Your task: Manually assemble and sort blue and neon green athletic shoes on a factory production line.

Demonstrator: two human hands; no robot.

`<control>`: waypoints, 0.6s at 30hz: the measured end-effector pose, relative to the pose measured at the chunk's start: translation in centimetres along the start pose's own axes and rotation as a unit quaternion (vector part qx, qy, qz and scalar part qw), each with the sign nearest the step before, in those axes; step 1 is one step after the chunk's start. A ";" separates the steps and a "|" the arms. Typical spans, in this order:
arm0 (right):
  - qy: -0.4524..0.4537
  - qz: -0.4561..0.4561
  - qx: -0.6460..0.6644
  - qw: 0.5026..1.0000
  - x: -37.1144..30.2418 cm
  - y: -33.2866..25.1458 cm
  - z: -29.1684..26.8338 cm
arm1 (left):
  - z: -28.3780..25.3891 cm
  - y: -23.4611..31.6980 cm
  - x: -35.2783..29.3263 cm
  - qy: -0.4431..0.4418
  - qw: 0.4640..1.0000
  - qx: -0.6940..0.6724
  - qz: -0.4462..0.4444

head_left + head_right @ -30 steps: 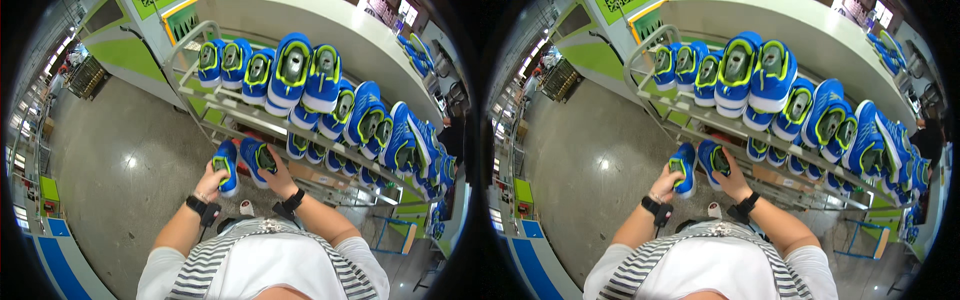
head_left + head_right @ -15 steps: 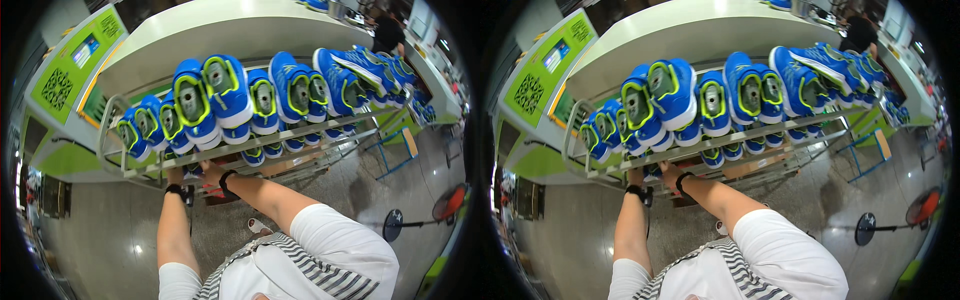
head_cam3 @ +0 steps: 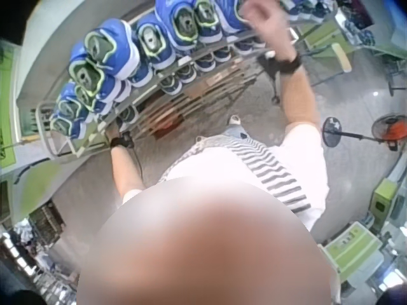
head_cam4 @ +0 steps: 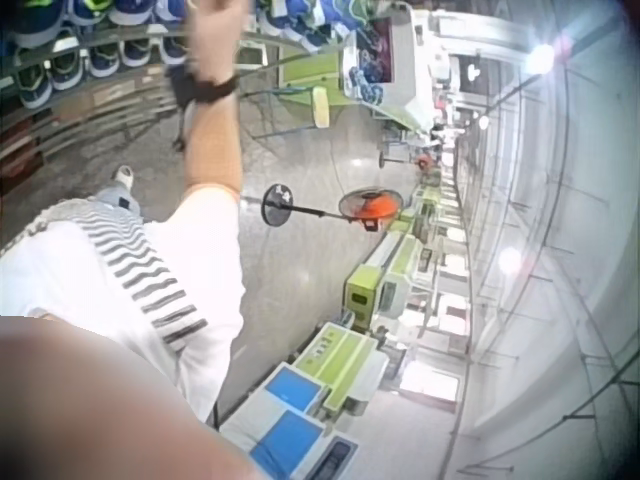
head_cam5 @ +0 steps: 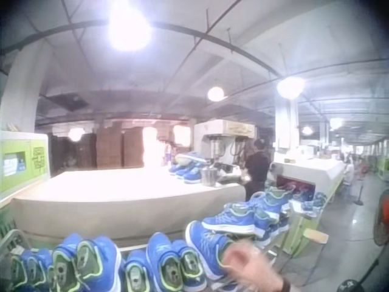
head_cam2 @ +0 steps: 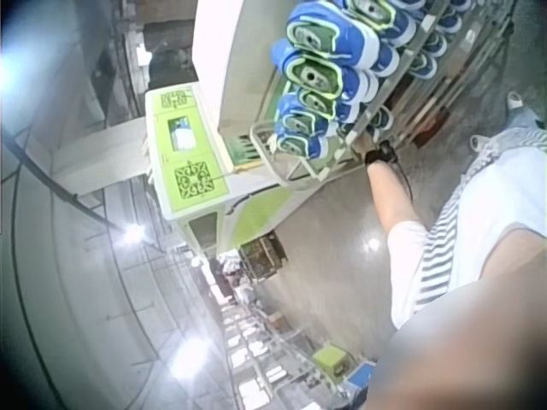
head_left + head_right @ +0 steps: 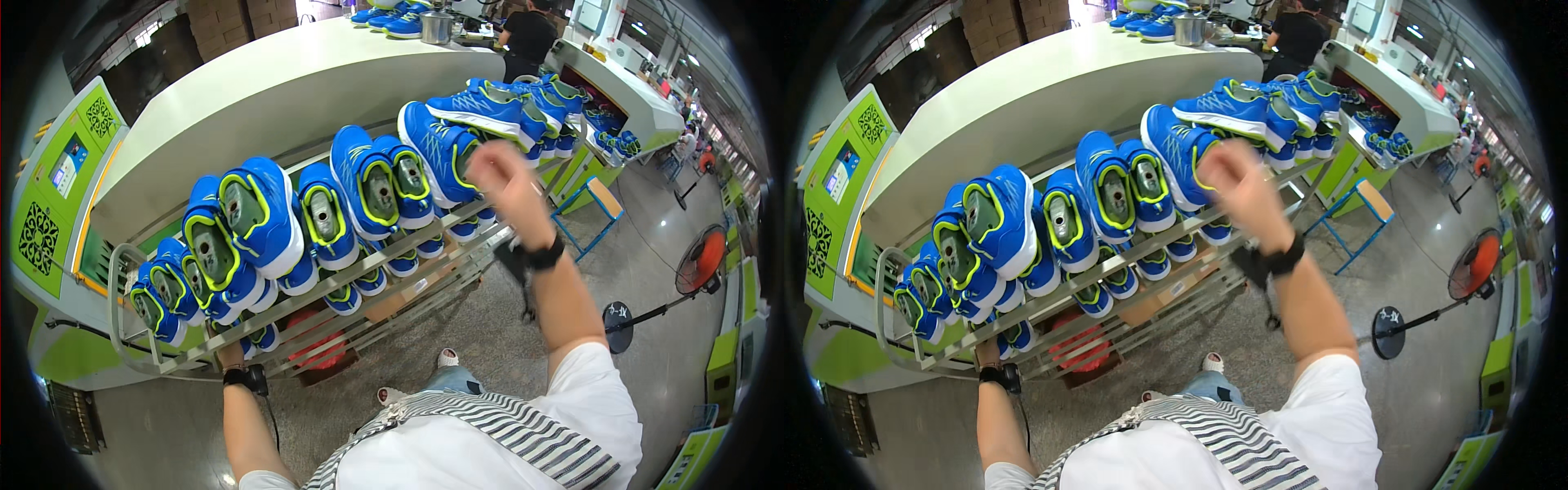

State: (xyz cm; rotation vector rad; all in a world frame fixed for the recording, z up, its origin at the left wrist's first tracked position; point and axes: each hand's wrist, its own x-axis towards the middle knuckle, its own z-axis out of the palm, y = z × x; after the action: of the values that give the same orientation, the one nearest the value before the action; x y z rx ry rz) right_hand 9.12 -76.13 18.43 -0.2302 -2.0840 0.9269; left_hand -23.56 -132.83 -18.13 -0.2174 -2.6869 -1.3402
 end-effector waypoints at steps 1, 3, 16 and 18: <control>0.089 0.082 -0.037 0.992 3.0 1.6 -1.8 | -0.5 -0.5 -0.3 0.048 0.998 0.024 -0.011; 0.182 0.019 -0.233 0.955 8.2 6.8 -3.1 | -2.5 -1.0 -0.6 0.021 0.998 0.046 0.042; 0.082 -0.039 -0.351 0.932 15.7 23.3 -8.3 | -4.3 11.1 -6.6 0.076 0.983 -0.103 -0.131; 0.108 0.012 -0.282 0.953 15.1 21.0 -5.4 | -4.9 9.7 -7.5 0.095 0.983 -0.044 -0.149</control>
State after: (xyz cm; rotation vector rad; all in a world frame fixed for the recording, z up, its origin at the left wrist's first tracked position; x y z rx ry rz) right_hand 0.21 -51.40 15.42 -0.6258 -2.0960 0.2780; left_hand -14.12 -131.45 -8.98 0.3037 -2.5747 -1.4751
